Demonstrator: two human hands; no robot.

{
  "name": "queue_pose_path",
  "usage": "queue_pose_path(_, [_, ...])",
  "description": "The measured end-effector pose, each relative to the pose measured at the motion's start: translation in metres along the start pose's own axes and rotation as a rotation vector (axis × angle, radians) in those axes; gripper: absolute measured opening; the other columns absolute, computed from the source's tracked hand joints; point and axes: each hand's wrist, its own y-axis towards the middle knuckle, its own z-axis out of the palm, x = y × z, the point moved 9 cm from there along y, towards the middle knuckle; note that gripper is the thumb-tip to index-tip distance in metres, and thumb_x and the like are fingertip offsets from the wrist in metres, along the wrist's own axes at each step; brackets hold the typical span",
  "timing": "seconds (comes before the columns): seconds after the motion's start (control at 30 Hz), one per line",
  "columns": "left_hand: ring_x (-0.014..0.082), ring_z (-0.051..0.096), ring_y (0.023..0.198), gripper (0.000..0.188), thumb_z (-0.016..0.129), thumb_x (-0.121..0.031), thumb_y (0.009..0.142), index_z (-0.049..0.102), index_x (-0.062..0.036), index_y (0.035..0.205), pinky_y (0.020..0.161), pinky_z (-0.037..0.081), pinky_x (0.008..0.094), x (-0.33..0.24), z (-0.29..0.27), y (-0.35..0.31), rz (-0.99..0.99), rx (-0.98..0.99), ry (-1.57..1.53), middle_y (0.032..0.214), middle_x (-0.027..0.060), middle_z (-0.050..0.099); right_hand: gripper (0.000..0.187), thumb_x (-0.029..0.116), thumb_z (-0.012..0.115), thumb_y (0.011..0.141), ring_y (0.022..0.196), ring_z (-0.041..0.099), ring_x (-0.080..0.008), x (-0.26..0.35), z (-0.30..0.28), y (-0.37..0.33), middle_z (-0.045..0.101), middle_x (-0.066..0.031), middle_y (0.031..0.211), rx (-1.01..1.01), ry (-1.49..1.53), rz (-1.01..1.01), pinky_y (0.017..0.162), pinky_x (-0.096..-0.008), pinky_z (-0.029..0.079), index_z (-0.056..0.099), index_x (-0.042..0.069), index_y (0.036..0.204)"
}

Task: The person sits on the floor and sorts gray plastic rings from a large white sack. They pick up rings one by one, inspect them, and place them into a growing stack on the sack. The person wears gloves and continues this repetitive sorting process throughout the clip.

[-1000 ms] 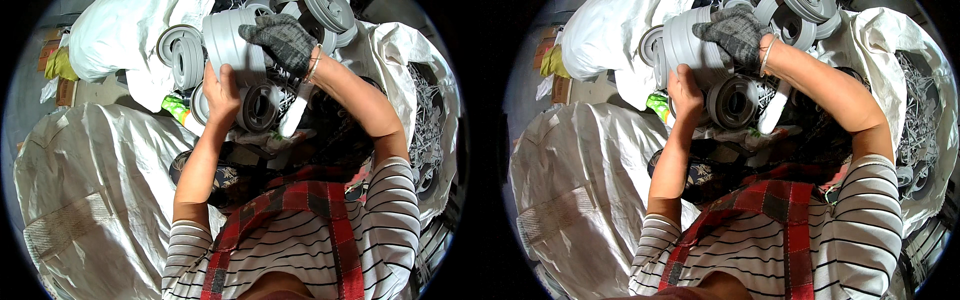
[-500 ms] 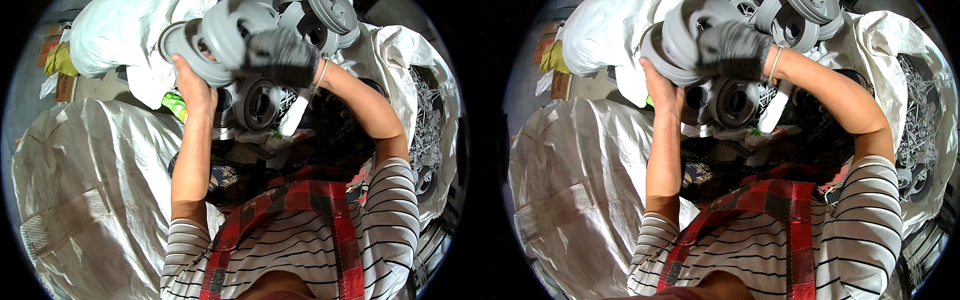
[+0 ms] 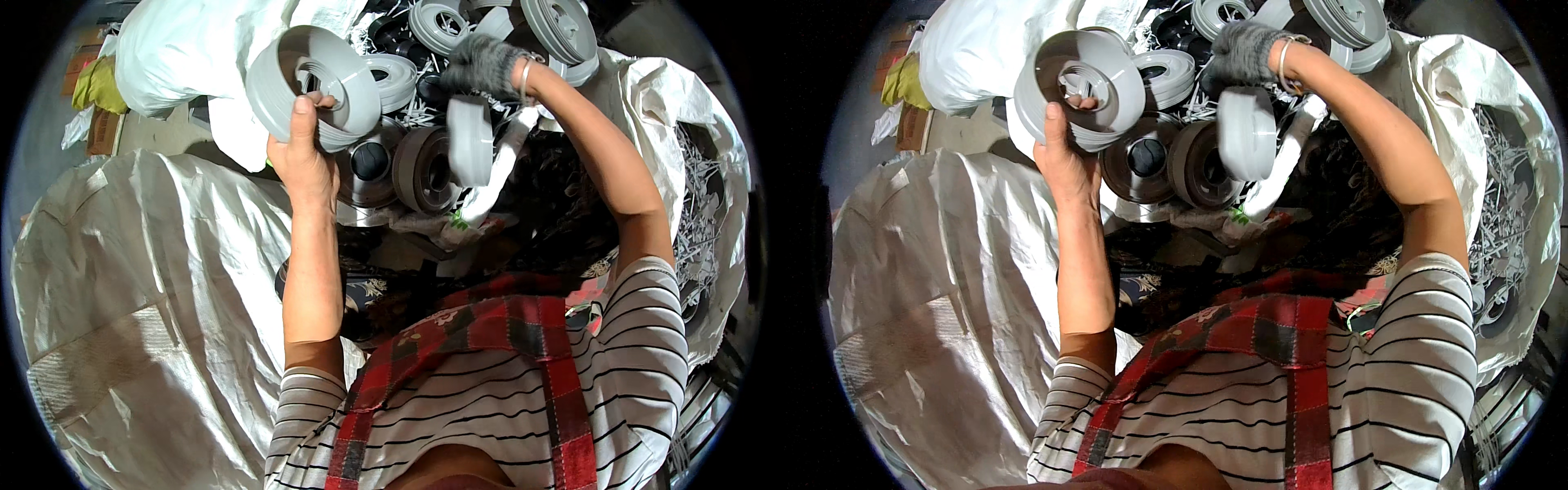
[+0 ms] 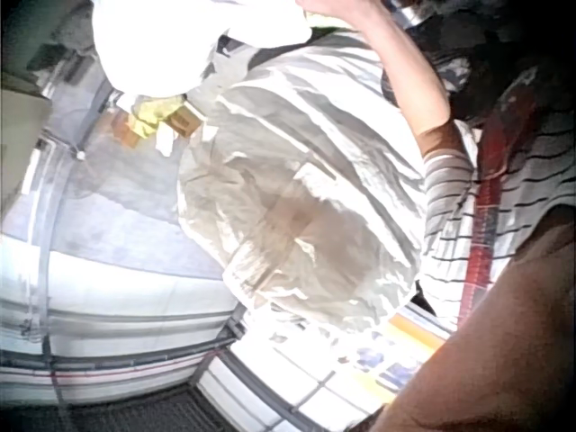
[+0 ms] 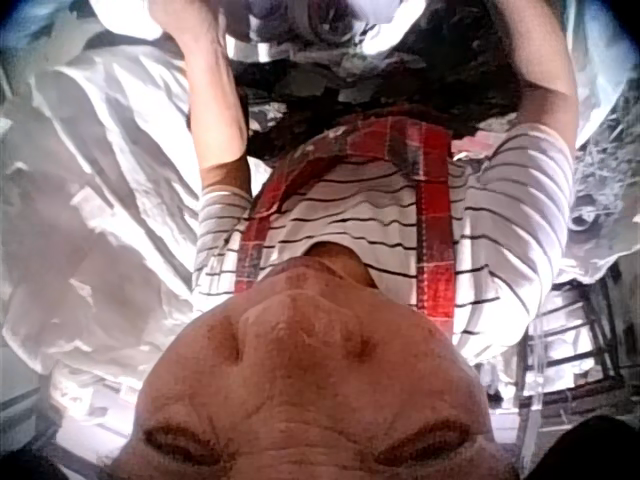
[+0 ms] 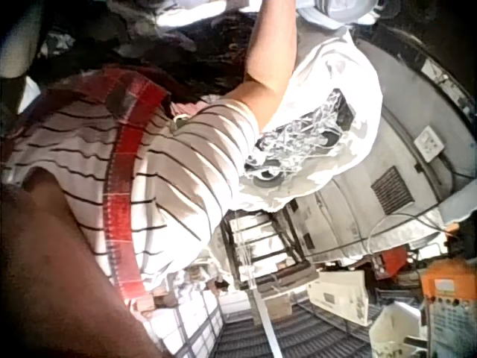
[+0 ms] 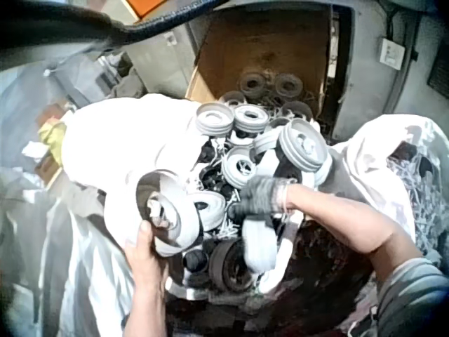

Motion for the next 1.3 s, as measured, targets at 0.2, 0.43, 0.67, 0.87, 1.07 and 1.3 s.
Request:
queue_pose_path(0.2, [0.0198, 0.061, 0.083, 0.035, 0.061, -0.026, 0.088, 0.056, 0.0055, 0.102, 0.076, 0.051, 0.0334, 0.018, 0.001, -0.001, -0.066, 0.101, 0.164, 0.089, 0.0128, 0.063, 0.023, 0.013, 0.052, 0.079, 0.095, 0.063, -0.032, -0.135, 0.09, 0.098, 0.064, -0.0203, 0.102, -0.13, -0.479, 0.0, 0.081, -0.0403, 0.051, 0.068, 0.003, 0.093])
queue_pose_path(0.43, [0.0152, 0.058, 0.08, 0.029, 0.066, -0.022, 0.085, 0.058, 0.0028, 0.098, 0.076, 0.045, 0.0281, 0.026, -0.014, 0.001, -0.142, 0.03, 0.02, 0.088, 0.0084, 0.062, 0.031, 0.027, 0.056, 0.08, 0.099, 0.061, -0.03, -0.068, 0.044, 0.088, 0.062, -0.0188, 0.106, -0.27, -0.241, 0.07, 0.085, -0.0388, 0.048, 0.065, 0.007, 0.102])
queue_pose_path(0.67, [0.0204, 0.06, 0.095, 0.039, 0.062, -0.023, 0.088, 0.052, 0.0055, 0.112, 0.085, 0.048, 0.0338, 0.035, 0.016, -0.012, -0.345, 0.132, -0.198, 0.104, 0.0125, 0.06, 0.034, 0.032, 0.072, 0.069, 0.11, 0.055, -0.0266, 0.087, 0.002, -0.018, 0.062, -0.0148, 0.106, -0.497, 0.011, -0.639, 0.094, -0.035, 0.044, 0.066, 0.01, 0.094])
queue_pose_path(0.87, [0.0228, 0.06, 0.1, 0.047, 0.061, -0.03, 0.089, 0.051, 0.0076, 0.115, 0.09, 0.048, 0.0367, 0.037, 0.017, -0.02, -0.325, 0.238, -0.071, 0.111, 0.0154, 0.06, 0.069, 0.034, 0.072, 0.064, 0.105, 0.055, -0.0333, 0.103, -0.011, -0.019, 0.058, -0.0201, 0.112, -0.6, -0.038, -0.505, 0.095, -0.039, 0.042, 0.052, 0.001, 0.121])
queue_pose_path(1.07, [0.0234, 0.059, 0.102, 0.055, 0.063, -0.035, 0.086, 0.049, 0.0061, 0.12, 0.089, 0.048, 0.0365, 0.033, 0.024, -0.02, -0.41, 0.366, 0.001, 0.113, 0.0148, 0.059, 0.055, 0.027, 0.068, 0.071, 0.108, 0.053, -0.0338, 0.109, -0.001, -0.034, 0.058, -0.0176, 0.113, -0.658, -0.209, -0.665, 0.097, -0.0415, 0.039, 0.053, 0.002, 0.118])
queue_pose_path(1.3, [0.0207, 0.056, 0.101, 0.067, 0.064, -0.044, 0.084, 0.046, 0.0095, 0.12, 0.089, 0.044, 0.0327, 0.031, 0.023, -0.025, -0.182, 0.387, 0.195, 0.113, 0.0132, 0.058, 0.057, 0.029, 0.074, 0.067, 0.096, 0.059, -0.0314, 0.085, -0.005, -0.018, 0.06, -0.017, 0.106, -0.663, 0.214, -0.549, 0.085, -0.0384, 0.047, 0.055, 0.009, 0.117])
